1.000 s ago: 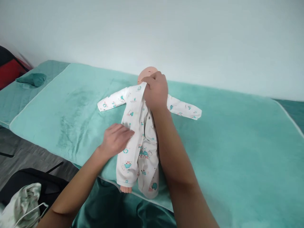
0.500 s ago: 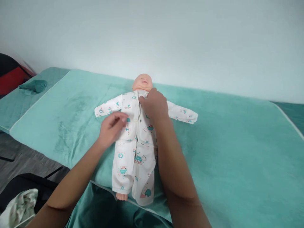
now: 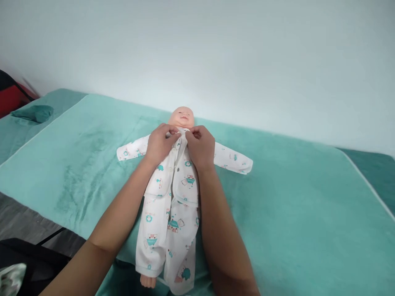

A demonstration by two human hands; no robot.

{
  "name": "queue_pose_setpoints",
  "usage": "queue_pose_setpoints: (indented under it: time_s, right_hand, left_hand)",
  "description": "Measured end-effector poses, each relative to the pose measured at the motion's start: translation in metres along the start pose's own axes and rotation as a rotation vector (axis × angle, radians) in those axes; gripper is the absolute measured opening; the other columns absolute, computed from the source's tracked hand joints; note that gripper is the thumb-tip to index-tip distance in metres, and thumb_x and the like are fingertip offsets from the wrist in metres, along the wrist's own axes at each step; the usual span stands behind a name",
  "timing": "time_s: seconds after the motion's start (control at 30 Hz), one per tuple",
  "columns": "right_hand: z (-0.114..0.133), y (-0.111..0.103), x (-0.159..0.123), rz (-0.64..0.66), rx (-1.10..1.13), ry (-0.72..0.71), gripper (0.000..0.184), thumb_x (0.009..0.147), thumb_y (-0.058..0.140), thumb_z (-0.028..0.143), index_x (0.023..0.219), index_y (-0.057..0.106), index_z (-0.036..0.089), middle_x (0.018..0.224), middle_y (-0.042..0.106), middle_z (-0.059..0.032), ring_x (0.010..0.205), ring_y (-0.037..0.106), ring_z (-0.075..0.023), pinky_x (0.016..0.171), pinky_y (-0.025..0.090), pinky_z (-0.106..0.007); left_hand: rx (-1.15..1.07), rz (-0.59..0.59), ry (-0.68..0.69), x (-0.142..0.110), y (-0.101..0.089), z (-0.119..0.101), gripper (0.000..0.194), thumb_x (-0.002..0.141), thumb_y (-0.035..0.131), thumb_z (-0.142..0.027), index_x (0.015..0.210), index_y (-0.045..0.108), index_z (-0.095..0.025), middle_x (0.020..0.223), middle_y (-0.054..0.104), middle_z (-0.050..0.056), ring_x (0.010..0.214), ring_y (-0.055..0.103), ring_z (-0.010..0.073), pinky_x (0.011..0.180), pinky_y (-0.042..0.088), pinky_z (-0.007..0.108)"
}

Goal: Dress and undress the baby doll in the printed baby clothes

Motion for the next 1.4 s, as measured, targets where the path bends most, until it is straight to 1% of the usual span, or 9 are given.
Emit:
queue_pose_setpoints:
  time_s: [0.1, 0.27, 0.43, 0.63, 0.77, 0.97, 1.17, 1.27, 1.4]
  right_hand:
    - [0.0, 0.001, -0.009, 0.036, 0.051, -0.014, 0.007, 0.078, 0.064, 0.031, 0.081, 0.065, 0.024, 0.085, 0.073, -0.0021, 0.082, 0.067, -0.022, 0.081, 0.054, -0.038]
    - [-0.012, -0.003, -0.019, 0.061, 0.163, -0.051, 0.013, 0.082, 0.064, 0.036, 0.087, 0.065, 0.023, 0.099, 0.076, -0.0043, 0.092, 0.069, -0.0211, 0.084, 0.057, -0.037]
    - [-0.021, -0.002, -0.019, 0.072, 0.297, -0.087, 0.015, 0.083, 0.068, 0.037, 0.089, 0.068, 0.023, 0.105, 0.076, -0.0055, 0.099, 0.07, -0.0209, 0.09, 0.056, -0.037]
    - [-0.02, 0.0, -0.017, 0.061, 0.271, -0.139, 0.011, 0.086, 0.066, 0.035, 0.09, 0.067, 0.024, 0.104, 0.076, -0.0047, 0.101, 0.07, -0.0221, 0.09, 0.057, -0.039]
    - [-0.015, 0.0, -0.016, 0.08, 0.191, -0.123, 0.011, 0.085, 0.066, 0.034, 0.088, 0.067, 0.024, 0.104, 0.077, -0.0046, 0.1, 0.071, -0.0226, 0.088, 0.058, -0.039]
    - [-0.011, 0.0, -0.016, 0.109, 0.137, -0.124, 0.008, 0.084, 0.066, 0.031, 0.085, 0.07, 0.024, 0.105, 0.077, -0.004, 0.098, 0.07, -0.0229, 0.083, 0.057, -0.037]
    - [-0.005, -0.001, -0.016, 0.137, 0.054, -0.179, 0.008, 0.084, 0.065, 0.029, 0.081, 0.07, 0.025, 0.106, 0.075, -0.0041, 0.101, 0.068, -0.0238, 0.082, 0.056, -0.038]
    - [-0.001, -0.002, -0.016, 0.167, 0.049, -0.215, 0.007, 0.084, 0.067, 0.026, 0.079, 0.071, 0.025, 0.104, 0.073, -0.0039, 0.096, 0.067, -0.0218, 0.082, 0.054, -0.038]
    - [-0.004, -0.001, -0.014, 0.212, 0.044, -0.196, 0.005, 0.082, 0.071, 0.023, 0.077, 0.072, 0.024, 0.106, 0.07, -0.0036, 0.098, 0.065, -0.021, 0.091, 0.052, -0.041]
  left_hand:
    - [-0.098, 0.005, -0.006, -0.003, -0.002, 0.002, 0.005, 0.09, 0.067, -0.018, 0.087, 0.071, -0.021, 0.096, 0.075, 0.003, 0.08, 0.064, 0.0159, 0.077, 0.049, 0.03]
    - [-0.224, -0.02, -0.021, -0.004, -0.001, -0.008, 0.008, 0.09, 0.065, -0.016, 0.087, 0.071, -0.019, 0.093, 0.075, 0.002, 0.083, 0.065, 0.0148, 0.082, 0.05, 0.029]
    - [-0.341, 0.025, -0.089, -0.004, 0.003, -0.005, 0.008, 0.089, 0.066, -0.017, 0.085, 0.072, -0.018, 0.088, 0.075, 0.001, 0.082, 0.067, 0.0141, 0.081, 0.051, 0.028]
    - [-0.367, 0.057, -0.096, -0.001, 0.003, 0.003, 0.009, 0.088, 0.068, -0.018, 0.087, 0.077, -0.018, 0.091, 0.078, 0.002, 0.087, 0.07, 0.0156, 0.085, 0.053, 0.029]
    - [-0.374, 0.054, -0.111, 0.0, 0.003, 0.004, 0.008, 0.087, 0.069, -0.021, 0.087, 0.077, -0.019, 0.091, 0.078, 0.002, 0.088, 0.071, 0.0165, 0.086, 0.055, 0.031]
    - [-0.461, 0.051, -0.188, 0.002, 0.004, 0.009, 0.006, 0.084, 0.072, -0.023, 0.084, 0.074, -0.017, 0.085, 0.076, 0.002, 0.08, 0.068, 0.0151, 0.078, 0.054, 0.029]
    - [-0.396, 0.092, -0.137, 0.002, 0.003, 0.007, 0.019, 0.089, 0.07, -0.031, 0.076, 0.07, -0.017, 0.081, 0.073, 0.002, 0.078, 0.066, 0.0147, 0.077, 0.052, 0.029]
    - [-0.433, 0.115, -0.131, 0.002, 0.005, 0.008, 0.016, 0.09, 0.069, -0.033, 0.085, 0.071, -0.018, 0.086, 0.074, 0.002, 0.083, 0.068, 0.0155, 0.081, 0.053, 0.03]
    - [-0.473, 0.112, -0.179, 0.002, 0.007, 0.012, 0.01, 0.088, 0.069, -0.023, 0.098, 0.068, -0.02, 0.081, 0.072, 0.0, 0.076, 0.067, 0.0141, 0.074, 0.051, 0.028]
Point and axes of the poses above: each hand's wrist, its own x-axis towards the middle knuckle, its own y-axis out of the palm, z = x × y, the point moved 2 cm from there along x, towards the middle knuckle
